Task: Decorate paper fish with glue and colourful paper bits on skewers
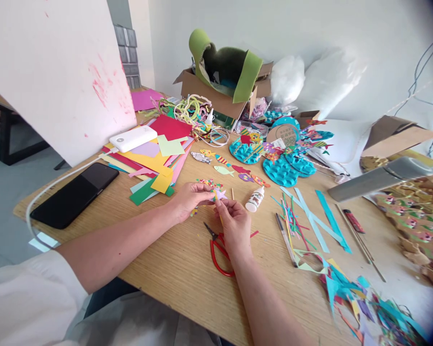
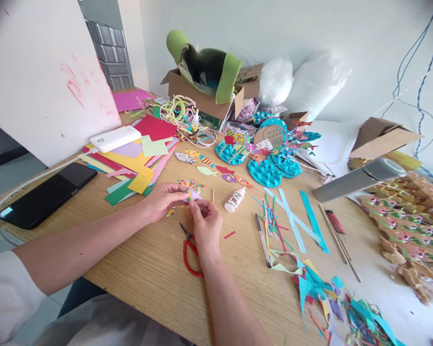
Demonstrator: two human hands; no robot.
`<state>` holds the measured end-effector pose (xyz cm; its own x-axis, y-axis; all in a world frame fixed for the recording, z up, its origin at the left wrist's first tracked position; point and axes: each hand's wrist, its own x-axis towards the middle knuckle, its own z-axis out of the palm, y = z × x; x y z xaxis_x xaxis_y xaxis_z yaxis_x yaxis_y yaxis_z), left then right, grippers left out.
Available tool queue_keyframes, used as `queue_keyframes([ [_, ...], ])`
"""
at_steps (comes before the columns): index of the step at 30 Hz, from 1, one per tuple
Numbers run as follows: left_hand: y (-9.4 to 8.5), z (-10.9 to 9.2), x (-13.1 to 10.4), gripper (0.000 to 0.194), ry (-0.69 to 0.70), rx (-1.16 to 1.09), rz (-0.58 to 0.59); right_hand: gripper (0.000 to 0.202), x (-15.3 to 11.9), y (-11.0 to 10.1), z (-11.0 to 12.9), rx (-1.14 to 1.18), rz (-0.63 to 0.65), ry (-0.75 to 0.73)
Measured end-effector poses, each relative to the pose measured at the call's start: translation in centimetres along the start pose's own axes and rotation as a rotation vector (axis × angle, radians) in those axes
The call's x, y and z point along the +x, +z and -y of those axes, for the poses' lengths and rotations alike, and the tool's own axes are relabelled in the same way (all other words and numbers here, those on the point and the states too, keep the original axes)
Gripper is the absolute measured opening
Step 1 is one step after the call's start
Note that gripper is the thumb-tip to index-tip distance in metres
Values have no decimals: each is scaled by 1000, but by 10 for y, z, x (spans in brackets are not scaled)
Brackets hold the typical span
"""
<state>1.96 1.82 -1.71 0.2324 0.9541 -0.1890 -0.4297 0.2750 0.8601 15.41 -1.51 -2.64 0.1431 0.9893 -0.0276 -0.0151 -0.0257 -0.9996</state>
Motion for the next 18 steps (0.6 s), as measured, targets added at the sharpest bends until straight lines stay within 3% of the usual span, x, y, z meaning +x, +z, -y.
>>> queue_keyframes([
  [5,0,0,1,18,8,-19,-52,41,-1,0,1,-62,-2,8],
  [18,-1,0,1,21,3,2,-15,40,-2,0,2,-62,9,19],
])
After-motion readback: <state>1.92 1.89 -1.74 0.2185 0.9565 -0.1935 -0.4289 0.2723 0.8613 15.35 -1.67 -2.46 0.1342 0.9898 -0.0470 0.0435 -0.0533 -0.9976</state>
